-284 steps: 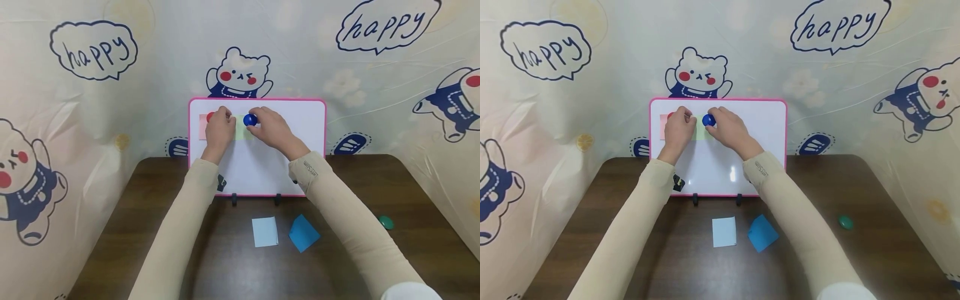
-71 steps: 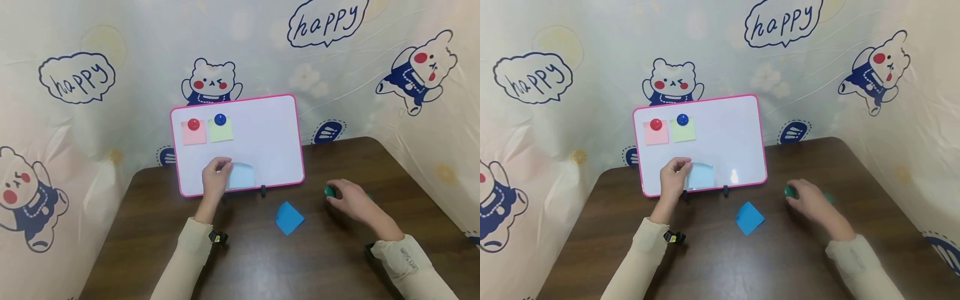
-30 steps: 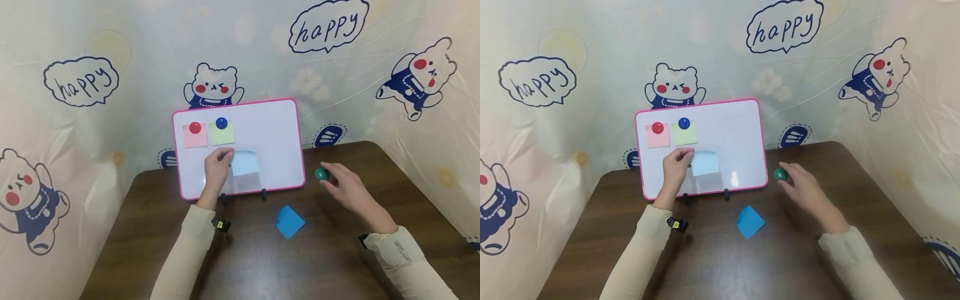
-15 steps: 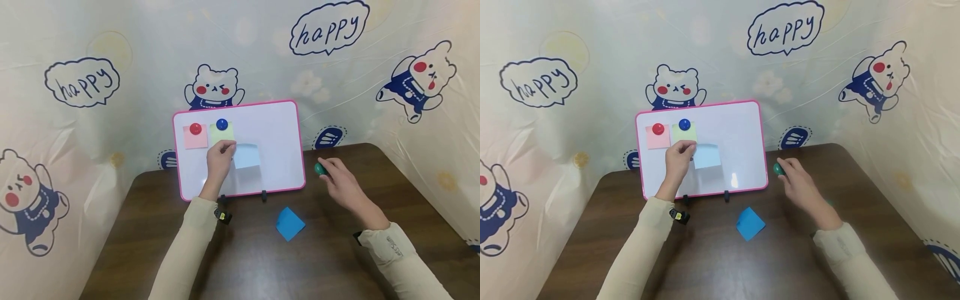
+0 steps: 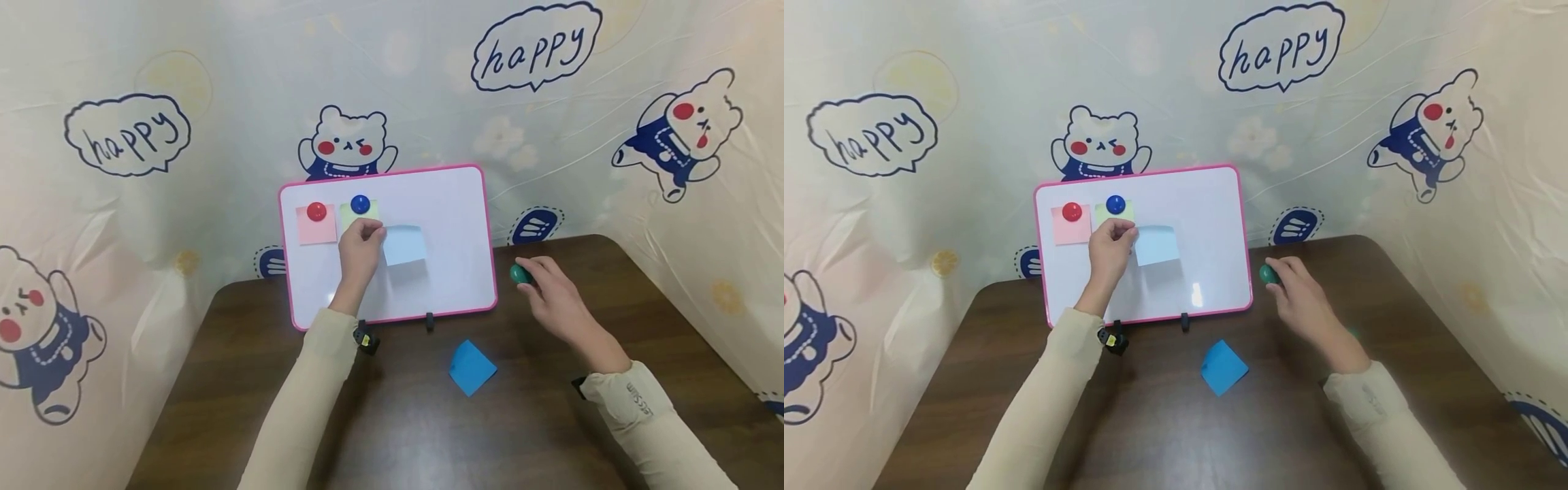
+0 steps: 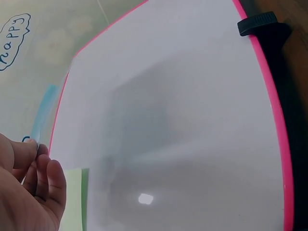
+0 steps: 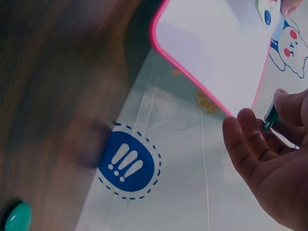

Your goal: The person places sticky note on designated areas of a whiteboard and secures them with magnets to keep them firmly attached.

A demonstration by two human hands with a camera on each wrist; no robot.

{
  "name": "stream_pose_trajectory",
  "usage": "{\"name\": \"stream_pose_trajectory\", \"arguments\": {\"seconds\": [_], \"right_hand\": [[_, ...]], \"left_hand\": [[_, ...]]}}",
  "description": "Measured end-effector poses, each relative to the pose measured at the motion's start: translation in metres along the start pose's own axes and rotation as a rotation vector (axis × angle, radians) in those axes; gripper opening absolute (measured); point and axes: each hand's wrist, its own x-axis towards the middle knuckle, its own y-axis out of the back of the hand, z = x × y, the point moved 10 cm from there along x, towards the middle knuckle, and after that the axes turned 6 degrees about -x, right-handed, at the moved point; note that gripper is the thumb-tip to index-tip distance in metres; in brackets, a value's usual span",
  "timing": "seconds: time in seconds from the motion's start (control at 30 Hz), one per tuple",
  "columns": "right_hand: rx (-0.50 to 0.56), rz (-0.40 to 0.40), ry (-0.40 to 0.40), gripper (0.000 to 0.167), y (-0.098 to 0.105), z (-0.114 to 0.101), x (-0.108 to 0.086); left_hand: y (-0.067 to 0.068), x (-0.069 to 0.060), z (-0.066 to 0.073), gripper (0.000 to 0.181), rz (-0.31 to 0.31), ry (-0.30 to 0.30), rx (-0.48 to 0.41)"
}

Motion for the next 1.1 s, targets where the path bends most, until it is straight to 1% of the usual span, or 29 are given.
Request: {"name": "stream_pose_trajectory", "arguments": {"seconds": [0.27, 0.47, 0.57, 0.73, 0.8, 0.93, 1.1], "right_hand": [[0.031, -0.031, -0.046, 0.048, -0.006, 0.002, 0.004], [0.046, -0.016, -0.059, 0.048, -0.006, 0.002, 0.005], [0.050, -0.005, -0.064, 0.049, -0.005, 0.003, 0.006], [0.061, 0.012, -0.056, 0.049, -0.003, 0.003, 0.007], [0.063, 0.015, -0.053, 0.049, -0.004, 0.003, 0.007], [0.065, 0.014, -0.054, 0.049, -0.006, 0.005, 0.008], [0.064, 0.017, -0.051, 0.048, -0.007, 0.005, 0.010]], "left_hand": [[-0.006, 0.014, 0.000, 0.011, 0.002, 0.015, 0.025], [-0.017, 0.021, -0.001, 0.012, -0.023, 0.030, 0.045], [-0.020, 0.024, -0.002, 0.012, -0.023, 0.033, 0.045], [-0.020, 0.031, 0.000, 0.013, -0.023, -0.017, 0.057], [-0.020, 0.034, 0.000, 0.013, -0.022, -0.028, 0.068], [-0.018, 0.040, -0.001, 0.012, -0.017, -0.022, 0.078], [-0.019, 0.049, 0.000, 0.014, -0.029, -0.009, 0.094]]}}
